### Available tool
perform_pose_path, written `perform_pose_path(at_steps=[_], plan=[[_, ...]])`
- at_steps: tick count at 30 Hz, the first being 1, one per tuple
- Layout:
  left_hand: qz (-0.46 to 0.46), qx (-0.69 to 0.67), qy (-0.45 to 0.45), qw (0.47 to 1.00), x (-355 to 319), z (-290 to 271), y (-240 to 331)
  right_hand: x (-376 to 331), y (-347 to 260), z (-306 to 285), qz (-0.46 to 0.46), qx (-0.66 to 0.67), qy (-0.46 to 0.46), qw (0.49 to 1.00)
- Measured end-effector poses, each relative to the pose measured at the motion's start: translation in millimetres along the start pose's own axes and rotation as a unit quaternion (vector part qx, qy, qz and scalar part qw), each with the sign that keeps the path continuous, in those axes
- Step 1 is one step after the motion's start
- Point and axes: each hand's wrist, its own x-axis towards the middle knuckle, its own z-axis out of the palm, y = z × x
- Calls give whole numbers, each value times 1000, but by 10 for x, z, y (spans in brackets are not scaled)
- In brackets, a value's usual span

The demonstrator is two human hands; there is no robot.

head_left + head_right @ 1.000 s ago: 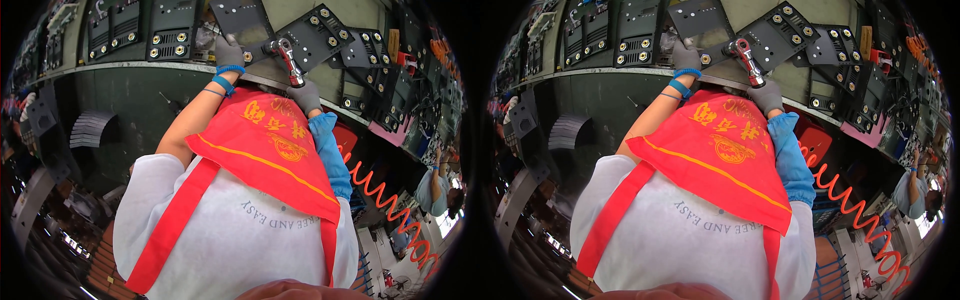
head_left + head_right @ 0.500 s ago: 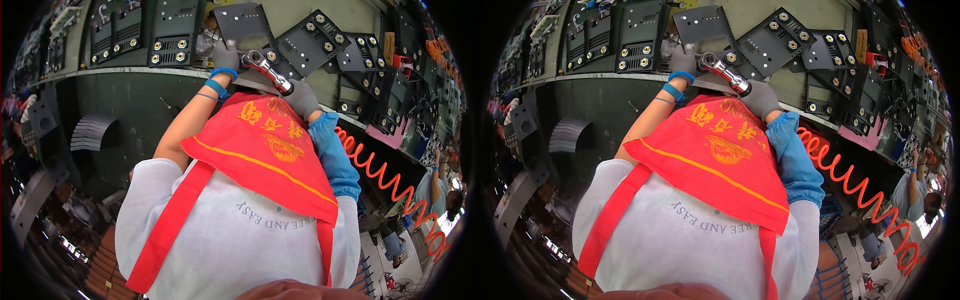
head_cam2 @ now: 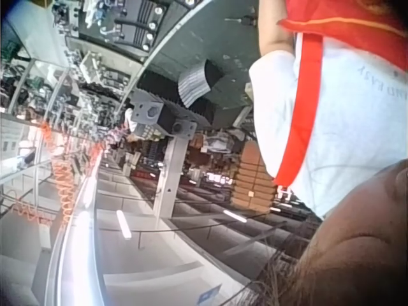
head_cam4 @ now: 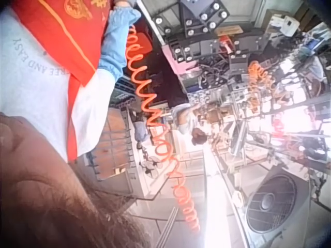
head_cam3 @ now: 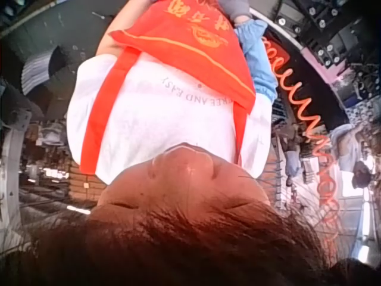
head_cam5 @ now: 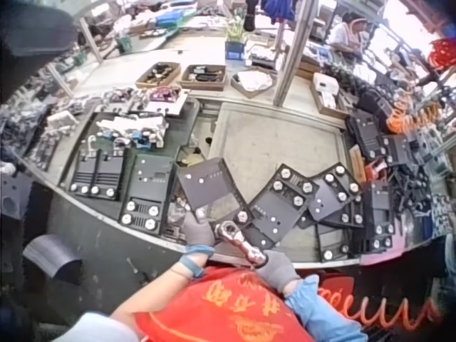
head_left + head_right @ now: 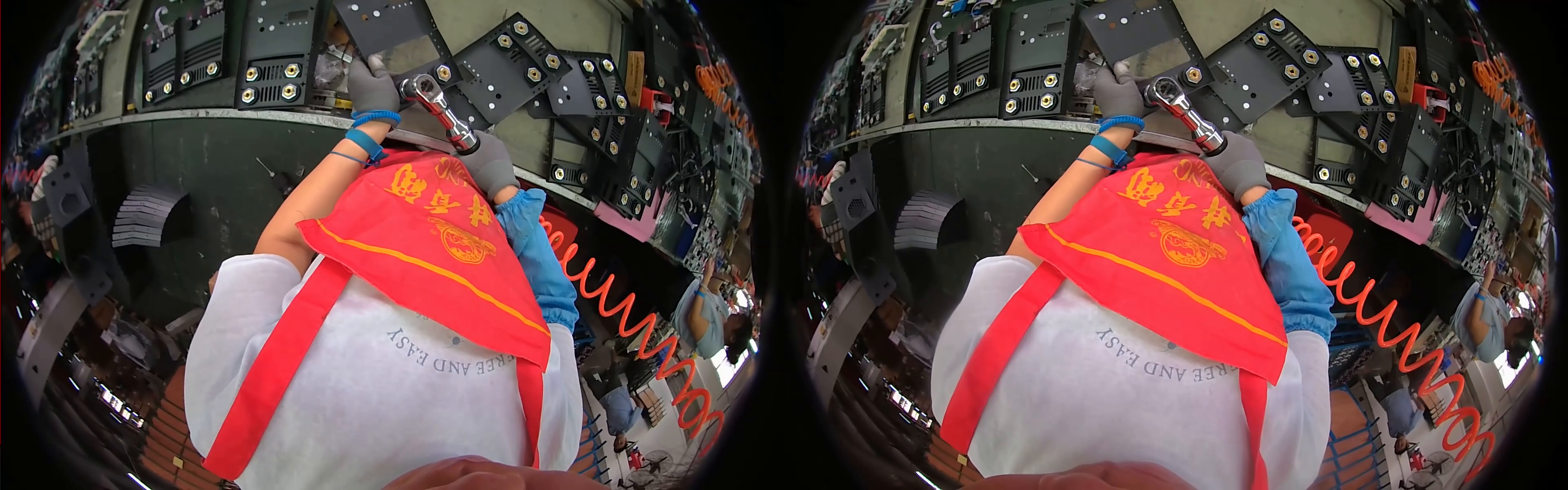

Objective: Assembling electronic panel components for inverters or welding units using a pneumatic wrench.

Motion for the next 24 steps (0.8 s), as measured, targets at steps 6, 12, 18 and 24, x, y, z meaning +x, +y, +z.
perform_pose_path(at_steps=[6,12,18,24], plan=[[34,-29,23,999,4,57,8,-6,-25,-4,26,-1,6,1000],[11,-21,15,1000,-12,42,59,37,16,12,34,-10,4,999],[-16,-8,15,1000,33,27,-51,91,-59,-41,26,-49,-10,998],[-9,21,-4,1000,106,-157,-55,97,-145,-116,-32,-59,5,998]])
